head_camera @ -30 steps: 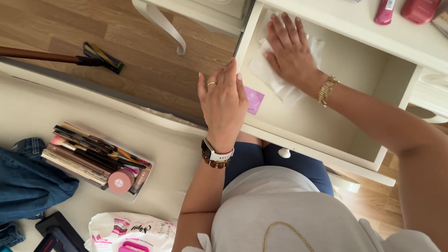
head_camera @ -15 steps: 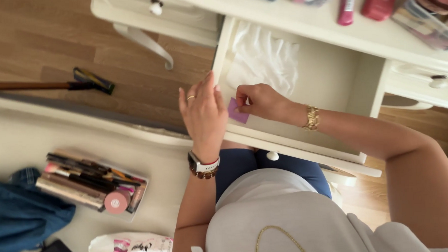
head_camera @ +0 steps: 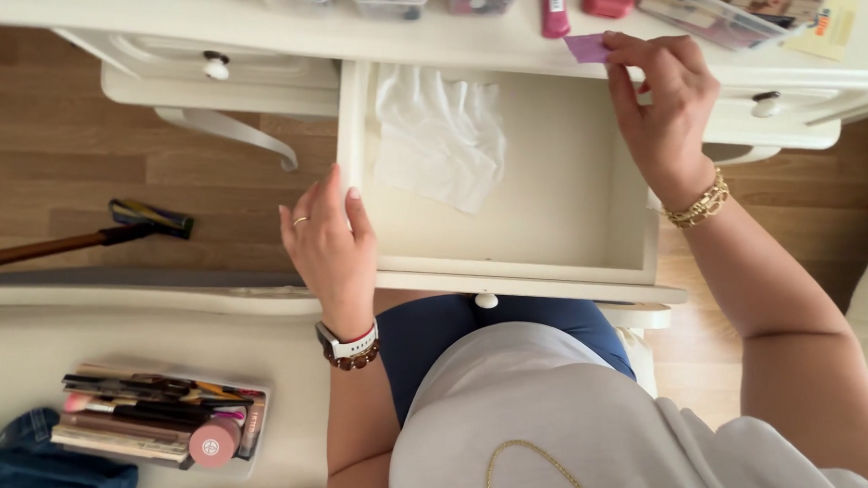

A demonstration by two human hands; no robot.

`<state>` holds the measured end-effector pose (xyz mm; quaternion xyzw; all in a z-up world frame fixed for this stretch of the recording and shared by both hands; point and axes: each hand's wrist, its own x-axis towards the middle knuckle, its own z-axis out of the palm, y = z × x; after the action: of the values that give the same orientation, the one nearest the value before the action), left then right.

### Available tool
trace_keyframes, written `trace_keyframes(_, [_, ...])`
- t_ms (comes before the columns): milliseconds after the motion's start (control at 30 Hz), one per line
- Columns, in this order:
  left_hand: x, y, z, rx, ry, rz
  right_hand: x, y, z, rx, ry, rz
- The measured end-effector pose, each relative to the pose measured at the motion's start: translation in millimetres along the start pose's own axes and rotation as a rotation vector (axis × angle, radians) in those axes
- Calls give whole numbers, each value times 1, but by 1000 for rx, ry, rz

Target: Cleaning a vanity drawer with wet wipes and organizing makeup products inside.

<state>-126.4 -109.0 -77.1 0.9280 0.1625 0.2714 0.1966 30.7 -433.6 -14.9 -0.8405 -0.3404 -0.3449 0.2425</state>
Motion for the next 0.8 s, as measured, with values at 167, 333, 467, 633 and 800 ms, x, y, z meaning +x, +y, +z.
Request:
trace_keyframes(167, [0, -4, 1, 19, -15, 8, -11, 13, 2, -83, 29, -96])
trace_keyframes(333, [-1, -12, 5, 23, -48, 19, -27, 24, -30, -154, 205, -135])
trace_keyframes(467, [-4, -19, 11, 26, -19, 36, -83, 106, -31, -177, 535, 72])
trace_keyframes(633, [-4, 22, -12, 2, 85, 112, -118, 177, -28, -184, 705, 238])
trace_keyframes(800, [-13, 92, -22, -157, 78, 140, -117, 187, -29, -285, 579, 354])
